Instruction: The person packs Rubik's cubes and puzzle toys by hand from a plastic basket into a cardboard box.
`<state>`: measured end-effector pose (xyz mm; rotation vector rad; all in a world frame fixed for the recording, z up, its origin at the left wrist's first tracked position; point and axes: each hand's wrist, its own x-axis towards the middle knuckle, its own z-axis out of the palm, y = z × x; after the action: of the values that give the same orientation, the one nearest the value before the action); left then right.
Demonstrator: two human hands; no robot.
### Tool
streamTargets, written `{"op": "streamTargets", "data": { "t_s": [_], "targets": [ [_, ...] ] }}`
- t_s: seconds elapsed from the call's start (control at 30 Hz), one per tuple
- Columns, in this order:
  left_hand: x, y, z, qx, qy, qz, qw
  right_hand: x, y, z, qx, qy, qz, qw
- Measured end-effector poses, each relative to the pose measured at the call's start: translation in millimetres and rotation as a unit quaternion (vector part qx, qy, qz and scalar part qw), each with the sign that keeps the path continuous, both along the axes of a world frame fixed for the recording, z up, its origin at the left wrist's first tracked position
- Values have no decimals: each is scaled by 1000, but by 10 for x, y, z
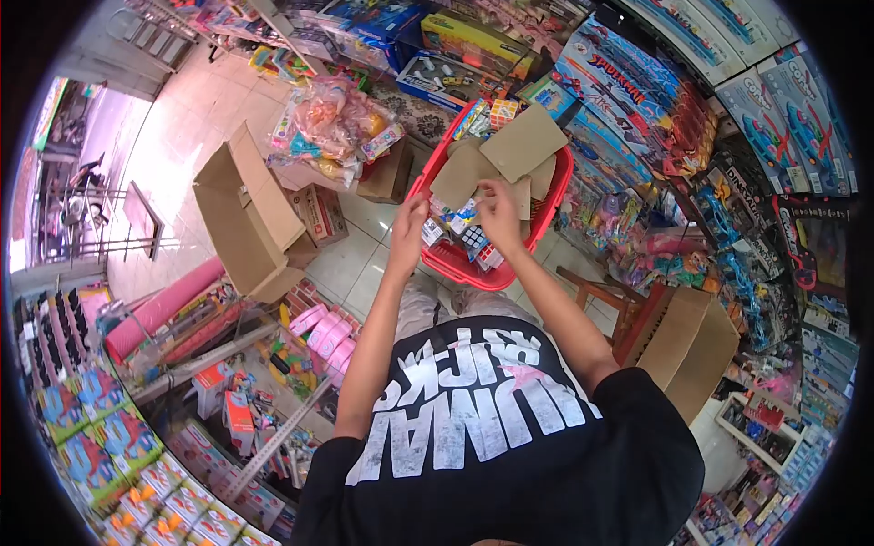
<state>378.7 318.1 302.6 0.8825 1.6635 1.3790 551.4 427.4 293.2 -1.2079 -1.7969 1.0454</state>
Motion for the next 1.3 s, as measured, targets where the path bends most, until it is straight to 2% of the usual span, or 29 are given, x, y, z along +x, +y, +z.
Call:
{"op": "streamTargets", "data": {
  "t_s": [0.03, 0.07, 0.13, 0.2, 0.27, 0.3, 0.4, 0.43, 0.5, 0.57, 0.6, 0.67, 0.73, 0.8, 0.87, 0.93, 0.97, 1.0, 1.07, 1.13, 1.2, 1.23, 1.27, 1.3],
  "targets": [
    [7, 114, -32, -42, -12, -25, 999, -82, -30, -83, -35, -36, 33, 998],
    [-13, 240, -80, -44, -12, -39, 998, -166, -46, -161, -37, -36, 19, 998],
    [-35, 408, -297, -65, -29, -61, 996, -292, -96, -261, 13, -150, 47, 987],
    [-82, 489, -411, -59, -41, -77, 994, -374, -145, -289, -34, -184, 54, 981],
    [-159, 548, -420, -93, -207, -117, 967, -461, -178, -270, -28, -183, 41, 982],
    [-194, 568, -431, -96, -207, -135, 964, -470, -187, -276, -32, -184, 23, 982],
    [-269, 635, -416, -63, -139, -236, 960, -415, -193, -291, -14, -138, 4, 990],
    [-308, 678, -371, -44, -1, -278, 960, -392, -220, -260, -7, -120, -15, 993],
    [-346, 694, -248, -23, 13, -320, 947, -360, -338, -133, -5, -108, -41, 993],
    [-365, 722, 30, -7, 13, -372, 928, -368, -368, 95, -101, -76, -145, 981],
    [-389, 721, 144, -5, 11, -382, 924, -371, -368, 165, -101, -77, -156, 980],
    [-434, 687, 251, 103, 174, -364, 909, -344, -414, 250, -107, -35, -247, 962],
    [-539, 695, 244, 129, 201, -351, 905, -395, -435, 314, -106, -27, -276, 955],
    [-642, 636, 285, 32, 60, -281, 957, -542, -439, 454, -108, 232, -359, 898],
    [-817, 664, 176, 16, 37, -302, 952, -713, -414, 632, -96, 255, -354, 895],
    [-990, 719, 125, -78, -176, -329, 925, -825, -409, 611, -158, 295, -299, 894],
    [-1053, 730, 22, -76, -213, -307, 924, -891, -406, 593, -207, 316, -266, 887],
    [-1104, 736, 5, -76, -212, -309, 924, -954, -411, 579, -206, 317, -268, 886],
    [-1202, 758, -23, -36, -256, -238, 936, -1067, -413, 532, -331, 280, -146, 889],
    [-1331, 827, 137, -19, -232, -244, 941, -1147, -479, 303, -316, 281, -128, 897],
    [-1424, 888, 316, -21, -211, -283, 935, -1177, -508, 248, -360, 155, -85, 916],
    [-1453, 895, 331, -33, -222, -271, 936, -1172, -523, 250, -319, 113, -72, 938],
    [-1489, 889, 311, -31, -222, -272, 936, -1130, -507, 253, -318, 113, -73, 939],
    [-1530, 882, 275, -40, -215, -273, 937, -1058, -441, 266, -273, 53, -49, 959]
  ]
}}
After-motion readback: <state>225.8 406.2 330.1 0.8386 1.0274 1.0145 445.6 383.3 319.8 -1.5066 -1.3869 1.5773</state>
